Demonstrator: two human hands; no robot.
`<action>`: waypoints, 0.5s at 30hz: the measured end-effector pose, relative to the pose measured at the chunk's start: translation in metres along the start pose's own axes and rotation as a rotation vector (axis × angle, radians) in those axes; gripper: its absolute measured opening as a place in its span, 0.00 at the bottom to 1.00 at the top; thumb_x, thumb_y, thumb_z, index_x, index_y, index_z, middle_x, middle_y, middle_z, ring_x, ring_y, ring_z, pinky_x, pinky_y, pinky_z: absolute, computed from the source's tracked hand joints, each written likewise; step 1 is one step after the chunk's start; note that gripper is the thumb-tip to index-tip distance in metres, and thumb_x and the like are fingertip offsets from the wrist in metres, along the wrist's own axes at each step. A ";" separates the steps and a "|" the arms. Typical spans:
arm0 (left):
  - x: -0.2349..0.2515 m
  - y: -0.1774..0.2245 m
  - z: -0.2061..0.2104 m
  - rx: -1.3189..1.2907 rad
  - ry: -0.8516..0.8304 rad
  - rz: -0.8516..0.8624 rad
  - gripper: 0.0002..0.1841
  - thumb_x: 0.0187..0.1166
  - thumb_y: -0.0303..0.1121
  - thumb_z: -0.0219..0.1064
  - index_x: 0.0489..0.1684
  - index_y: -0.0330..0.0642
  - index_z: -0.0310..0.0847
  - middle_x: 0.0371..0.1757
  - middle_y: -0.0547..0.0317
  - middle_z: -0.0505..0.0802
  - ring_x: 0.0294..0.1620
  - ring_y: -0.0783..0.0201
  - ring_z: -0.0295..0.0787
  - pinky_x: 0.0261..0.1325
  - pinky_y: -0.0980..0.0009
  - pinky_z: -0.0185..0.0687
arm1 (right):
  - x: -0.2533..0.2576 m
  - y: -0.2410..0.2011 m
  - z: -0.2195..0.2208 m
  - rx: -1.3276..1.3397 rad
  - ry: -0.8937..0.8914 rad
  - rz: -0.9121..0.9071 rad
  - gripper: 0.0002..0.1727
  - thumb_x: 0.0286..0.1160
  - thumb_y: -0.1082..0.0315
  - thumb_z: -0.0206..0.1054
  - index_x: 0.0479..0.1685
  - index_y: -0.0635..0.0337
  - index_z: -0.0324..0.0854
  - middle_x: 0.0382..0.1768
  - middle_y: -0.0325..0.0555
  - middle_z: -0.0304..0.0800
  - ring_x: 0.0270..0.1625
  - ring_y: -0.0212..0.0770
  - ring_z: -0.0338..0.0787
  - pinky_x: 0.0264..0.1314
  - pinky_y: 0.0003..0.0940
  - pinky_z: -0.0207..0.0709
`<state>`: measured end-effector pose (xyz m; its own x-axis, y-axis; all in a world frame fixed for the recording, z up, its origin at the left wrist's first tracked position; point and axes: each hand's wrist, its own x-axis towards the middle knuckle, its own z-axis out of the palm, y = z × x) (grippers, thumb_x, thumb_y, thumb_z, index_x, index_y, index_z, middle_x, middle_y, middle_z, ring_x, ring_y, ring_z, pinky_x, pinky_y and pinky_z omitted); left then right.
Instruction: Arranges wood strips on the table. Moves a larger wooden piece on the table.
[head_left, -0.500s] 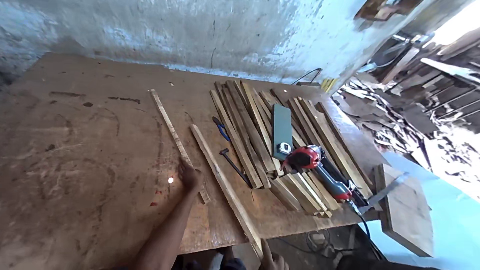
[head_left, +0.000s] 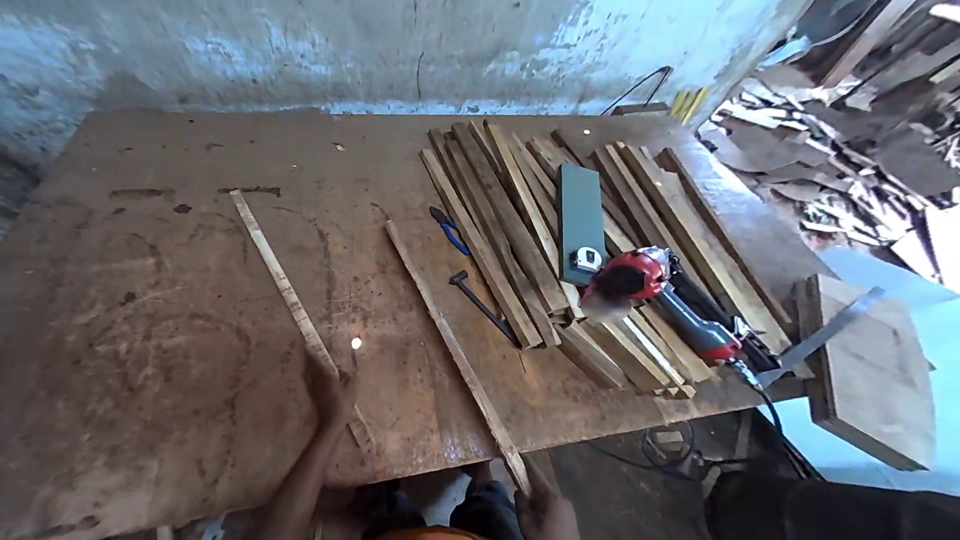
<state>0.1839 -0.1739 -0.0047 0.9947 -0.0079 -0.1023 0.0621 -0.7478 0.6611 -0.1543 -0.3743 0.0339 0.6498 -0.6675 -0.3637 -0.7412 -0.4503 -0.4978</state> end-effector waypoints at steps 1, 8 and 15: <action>-0.003 -0.011 -0.008 0.012 -0.008 -0.005 0.51 0.77 0.30 0.68 0.96 0.33 0.30 0.88 0.26 0.62 0.87 0.34 0.63 0.87 0.46 0.61 | 0.003 -0.006 0.000 0.029 -0.018 0.003 0.35 0.69 0.68 0.69 0.84 0.50 0.75 0.39 0.56 0.96 0.37 0.58 0.95 0.44 0.66 0.85; -0.028 -0.049 -0.041 0.073 -0.057 -0.030 0.49 0.79 0.33 0.67 0.97 0.37 0.31 0.90 0.32 0.63 0.87 0.37 0.65 0.87 0.46 0.63 | 0.067 -0.056 0.011 0.098 -0.160 -0.103 0.30 0.76 0.58 0.70 0.79 0.51 0.76 0.52 0.51 0.94 0.52 0.50 0.94 0.60 0.57 0.86; -0.031 -0.049 -0.043 0.054 -0.031 -0.045 0.52 0.76 0.29 0.69 0.98 0.43 0.31 0.89 0.35 0.66 0.85 0.38 0.68 0.85 0.44 0.65 | 0.129 -0.118 0.038 -0.073 -0.087 -0.109 0.26 0.76 0.59 0.71 0.72 0.58 0.80 0.63 0.61 0.84 0.66 0.59 0.85 0.69 0.58 0.80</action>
<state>0.1534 -0.1089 -0.0019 0.9880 0.0065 -0.1544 0.1012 -0.7825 0.6144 0.0236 -0.3849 0.0159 0.7369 -0.5595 -0.3793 -0.6737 -0.5615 -0.4805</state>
